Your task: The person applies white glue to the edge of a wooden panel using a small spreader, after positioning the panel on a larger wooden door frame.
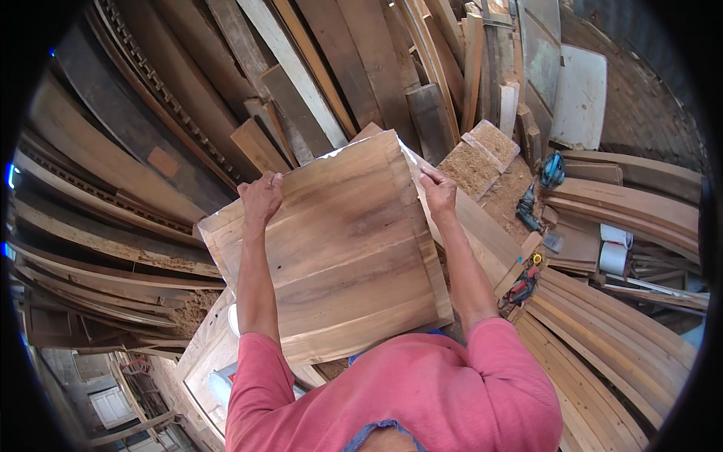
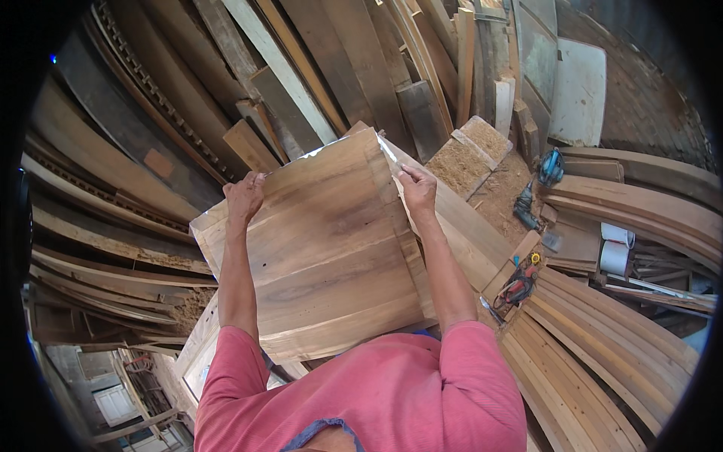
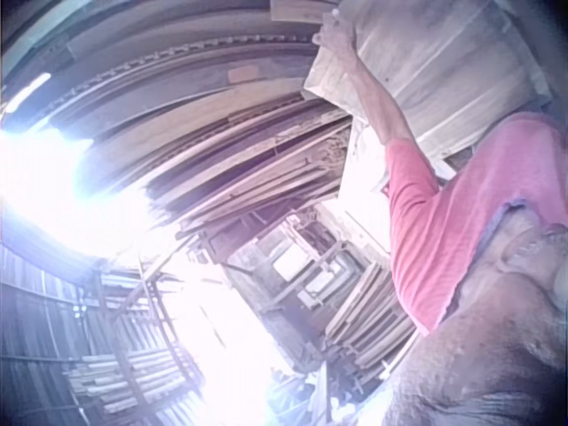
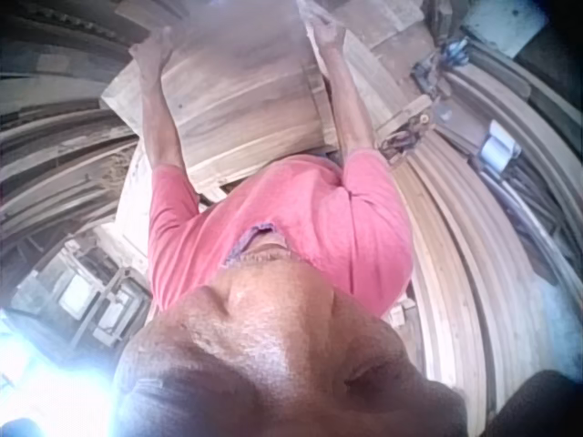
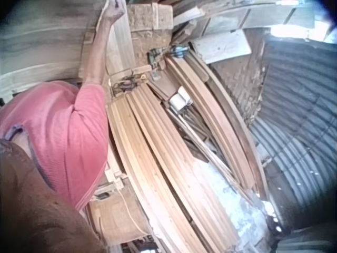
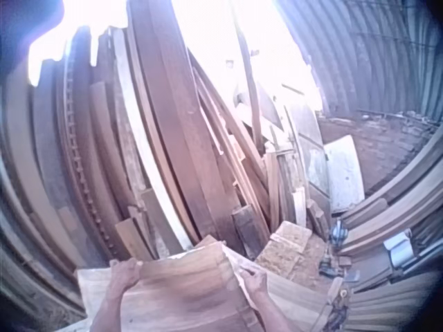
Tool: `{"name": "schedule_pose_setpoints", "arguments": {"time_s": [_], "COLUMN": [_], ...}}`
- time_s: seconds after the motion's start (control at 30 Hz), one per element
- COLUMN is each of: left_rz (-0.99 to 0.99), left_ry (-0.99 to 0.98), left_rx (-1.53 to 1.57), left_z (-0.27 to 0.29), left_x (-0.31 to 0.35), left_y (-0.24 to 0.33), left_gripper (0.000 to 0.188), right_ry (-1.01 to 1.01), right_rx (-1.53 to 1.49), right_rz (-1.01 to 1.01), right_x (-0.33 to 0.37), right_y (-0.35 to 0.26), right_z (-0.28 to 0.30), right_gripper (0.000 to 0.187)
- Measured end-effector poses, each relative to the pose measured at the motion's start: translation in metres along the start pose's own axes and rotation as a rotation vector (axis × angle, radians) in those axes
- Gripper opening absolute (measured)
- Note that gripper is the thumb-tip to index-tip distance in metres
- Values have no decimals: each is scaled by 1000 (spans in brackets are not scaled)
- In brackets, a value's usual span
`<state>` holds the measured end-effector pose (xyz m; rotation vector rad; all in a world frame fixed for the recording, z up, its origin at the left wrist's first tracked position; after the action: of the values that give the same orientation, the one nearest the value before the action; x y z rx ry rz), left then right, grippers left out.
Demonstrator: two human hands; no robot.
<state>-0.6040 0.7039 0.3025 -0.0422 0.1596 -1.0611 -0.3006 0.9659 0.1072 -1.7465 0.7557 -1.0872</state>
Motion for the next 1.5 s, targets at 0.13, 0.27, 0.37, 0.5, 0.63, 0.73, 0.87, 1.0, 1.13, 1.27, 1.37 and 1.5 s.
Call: {"name": "schedule_pose_setpoints", "arguments": {"time_s": [0.13, 0.27, 0.37, 0.5, 0.63, 0.73, 0.87, 1.0, 1.13, 1.27, 1.37, 1.5], "left_rz": [19, 9, 9, 22, 42, 50, 28, 31, 29, 22, 39, 34], "left_ry": [-21, 1, -22, -7, -14, -25, -6, -16, 7, 44, 13, 15], "left_rx": [-33, -8, -6, -9, -9, -10, -10, -4, -17, -20, -27, -20], "left_z": [-4, -2, -1, -3, -4, -4, -1, 1, 1, -1, -3, -3], "left_x": [0, 0, -3, 0, 3, 3, 1, 5, 4, 3, 8, 8], "left_y": [-3, -2, 2, -4, -7, -9, -6, -4, -5, -5, -8, -8], "left_gripper": [35, 35, 35, 34, 34, 34, 34, 34, 33, 32, 33, 35], "right_ry": [2, -86, -55, -74, 8, 30, -29, -59, -71, 16, 21, 22], "right_rx": [28, -157, -82, 64, 30, 20, 91, -22, -212, 93, 361, 221], "right_rz": [2, 23, 34, 47, 65, 6, -12, -33, -61, 140, 186, 33], "right_x": [-7, -6, -8, -4, 4, -17, -31, -16, -3, 14, 41, 62], "right_y": [-7, -27, -35, -15, -18, -9, -2, -19, -23, -36, -25, 5], "right_z": [-13, -26, -18, -9, 9, 3, -7, -17, -10, 10, 17, 37], "right_gripper": [30, 29, 25, 28, 26, 22, 21, 22, 24, 25, 25, 26]}}
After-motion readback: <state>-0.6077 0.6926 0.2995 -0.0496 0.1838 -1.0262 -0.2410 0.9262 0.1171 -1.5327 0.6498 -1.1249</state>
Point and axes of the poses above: each hand's wrist, its own x-axis away from the middle knuckle, its own z-axis out of the back of the hand, y = z × x, the point moved 10 cm from there along -x, towards the middle knuckle, and after that the axes turned 12 degrees about -z, right-handed, at the moved point
